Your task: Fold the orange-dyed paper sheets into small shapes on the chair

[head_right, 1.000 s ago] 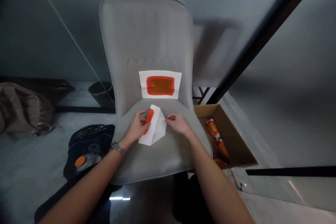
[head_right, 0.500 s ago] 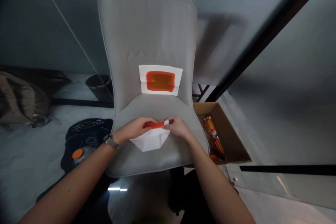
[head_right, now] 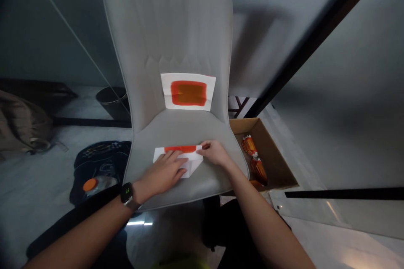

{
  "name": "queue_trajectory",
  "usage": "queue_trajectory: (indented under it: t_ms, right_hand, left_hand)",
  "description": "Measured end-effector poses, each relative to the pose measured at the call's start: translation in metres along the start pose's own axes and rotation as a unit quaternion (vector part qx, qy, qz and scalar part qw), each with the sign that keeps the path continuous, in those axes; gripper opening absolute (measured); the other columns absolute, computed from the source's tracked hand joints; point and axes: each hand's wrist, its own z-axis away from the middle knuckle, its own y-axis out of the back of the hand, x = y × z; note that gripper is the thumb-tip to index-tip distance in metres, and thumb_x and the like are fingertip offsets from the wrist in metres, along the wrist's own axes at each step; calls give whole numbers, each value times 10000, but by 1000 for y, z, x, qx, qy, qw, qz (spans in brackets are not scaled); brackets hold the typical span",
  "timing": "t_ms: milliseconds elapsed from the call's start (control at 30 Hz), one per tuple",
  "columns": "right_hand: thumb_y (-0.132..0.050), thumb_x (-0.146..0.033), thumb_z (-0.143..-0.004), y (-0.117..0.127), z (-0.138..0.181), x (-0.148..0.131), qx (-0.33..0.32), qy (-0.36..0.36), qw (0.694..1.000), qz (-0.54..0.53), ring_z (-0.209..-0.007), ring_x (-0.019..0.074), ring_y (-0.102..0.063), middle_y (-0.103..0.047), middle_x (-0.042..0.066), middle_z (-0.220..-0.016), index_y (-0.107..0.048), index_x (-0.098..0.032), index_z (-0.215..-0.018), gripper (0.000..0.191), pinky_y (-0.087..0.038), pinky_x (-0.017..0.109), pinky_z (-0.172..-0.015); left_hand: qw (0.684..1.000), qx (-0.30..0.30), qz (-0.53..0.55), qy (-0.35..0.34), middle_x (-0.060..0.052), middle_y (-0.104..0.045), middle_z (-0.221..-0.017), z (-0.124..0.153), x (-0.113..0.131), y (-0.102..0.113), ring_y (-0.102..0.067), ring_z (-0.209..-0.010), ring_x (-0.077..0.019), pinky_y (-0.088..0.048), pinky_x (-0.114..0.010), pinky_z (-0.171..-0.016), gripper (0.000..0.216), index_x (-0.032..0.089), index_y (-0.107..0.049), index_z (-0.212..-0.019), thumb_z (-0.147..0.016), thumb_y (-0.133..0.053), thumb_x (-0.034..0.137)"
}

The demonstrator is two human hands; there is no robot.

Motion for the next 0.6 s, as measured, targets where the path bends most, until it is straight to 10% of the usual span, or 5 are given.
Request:
queue_trajectory:
  t_ms: [600]
  right_hand:
    - [-529, -546, -937, 0, 0, -12, 55, -62, 995, -48, -489, 118, -462, -658, 51, -746, -719, -160, -885, 433, -278, 254, -414]
  left_hand:
    - [1000, -1, 15, -10, -91, -650, -1203, -18, -9, 6, -576, -1088, -290, -453, -440, -941, 241, 213, -696, -1200, -998, -565, 215]
